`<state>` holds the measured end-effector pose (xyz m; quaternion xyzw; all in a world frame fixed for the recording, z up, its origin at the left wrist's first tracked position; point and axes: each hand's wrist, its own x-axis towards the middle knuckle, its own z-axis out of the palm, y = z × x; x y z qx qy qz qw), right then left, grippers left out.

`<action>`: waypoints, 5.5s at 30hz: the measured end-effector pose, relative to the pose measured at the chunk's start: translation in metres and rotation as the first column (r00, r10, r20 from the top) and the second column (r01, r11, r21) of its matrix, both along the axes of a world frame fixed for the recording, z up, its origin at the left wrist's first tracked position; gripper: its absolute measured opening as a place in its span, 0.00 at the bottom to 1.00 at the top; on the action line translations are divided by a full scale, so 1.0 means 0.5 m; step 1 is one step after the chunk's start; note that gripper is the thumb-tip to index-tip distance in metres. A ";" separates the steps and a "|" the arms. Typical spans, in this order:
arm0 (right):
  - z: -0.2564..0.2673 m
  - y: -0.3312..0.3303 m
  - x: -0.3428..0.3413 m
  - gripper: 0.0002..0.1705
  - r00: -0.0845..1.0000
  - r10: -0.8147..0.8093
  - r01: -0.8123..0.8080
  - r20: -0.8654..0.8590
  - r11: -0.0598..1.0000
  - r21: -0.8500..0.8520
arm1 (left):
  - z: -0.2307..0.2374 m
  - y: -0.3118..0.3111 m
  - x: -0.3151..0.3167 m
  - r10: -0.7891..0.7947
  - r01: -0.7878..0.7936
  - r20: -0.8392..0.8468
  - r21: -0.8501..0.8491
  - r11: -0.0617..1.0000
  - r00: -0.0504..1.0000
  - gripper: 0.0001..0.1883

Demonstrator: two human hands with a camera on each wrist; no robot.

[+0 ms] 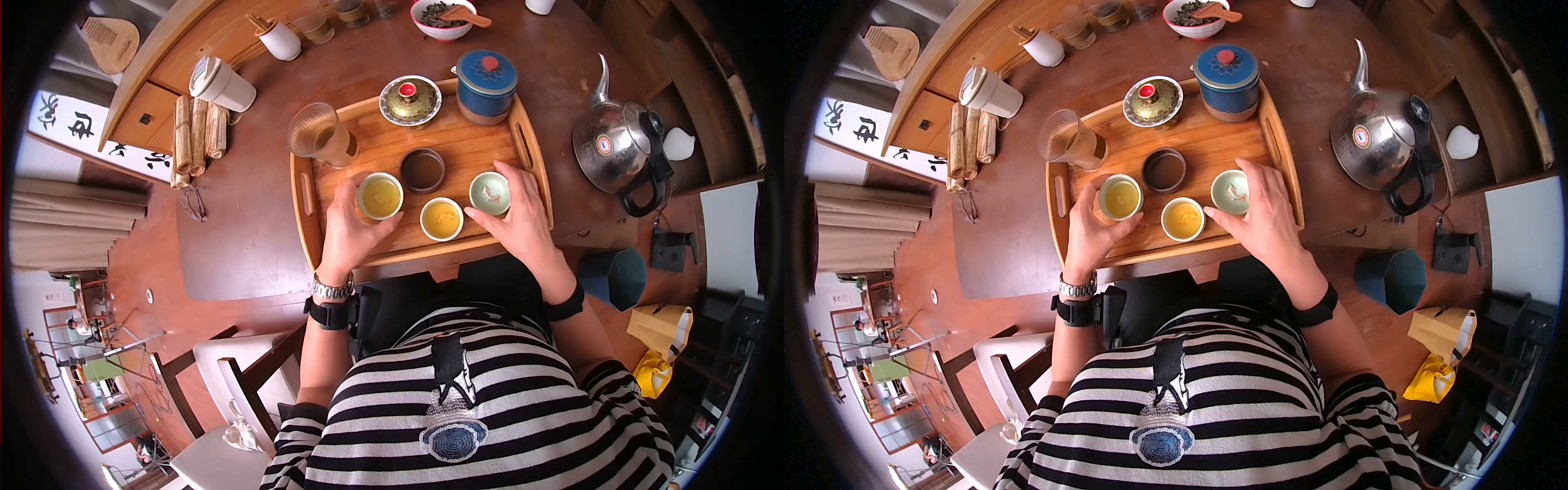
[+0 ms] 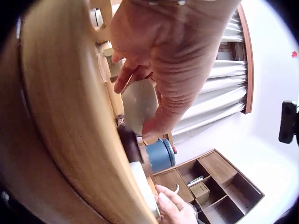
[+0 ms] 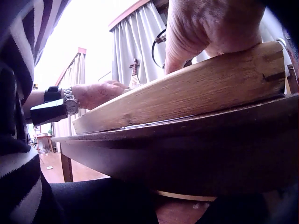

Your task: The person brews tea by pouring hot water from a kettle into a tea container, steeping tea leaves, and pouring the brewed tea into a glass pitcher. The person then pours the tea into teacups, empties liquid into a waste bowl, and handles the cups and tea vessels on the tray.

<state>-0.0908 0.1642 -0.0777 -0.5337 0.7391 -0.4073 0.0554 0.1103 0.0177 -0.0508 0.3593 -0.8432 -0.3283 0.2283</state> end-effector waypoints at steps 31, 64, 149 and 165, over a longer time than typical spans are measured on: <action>-0.001 0.004 0.005 0.34 0.998 0.005 -0.011 -0.066 0.997 -0.080 | 0.029 -0.007 -0.118 -0.006 0.333 0.406 -0.742 0.582 0.914 0.32; 0.034 -0.003 -0.012 0.35 0.991 0.073 -0.048 -0.111 0.975 0.219 | -0.043 0.048 0.044 0.220 -0.195 0.170 -0.151 0.969 0.961 0.36; 0.006 0.002 -0.001 0.28 0.996 -0.021 0.031 -0.090 0.994 0.109 | -0.017 0.104 -0.072 0.112 -0.109 0.002 -0.233 0.966 0.994 0.26; 0.019 -0.140 0.065 0.43 0.992 0.109 -0.091 -0.068 0.971 0.220 | 0.004 0.058 -0.058 0.204 -0.219 -0.107 -0.158 0.963 0.973 0.26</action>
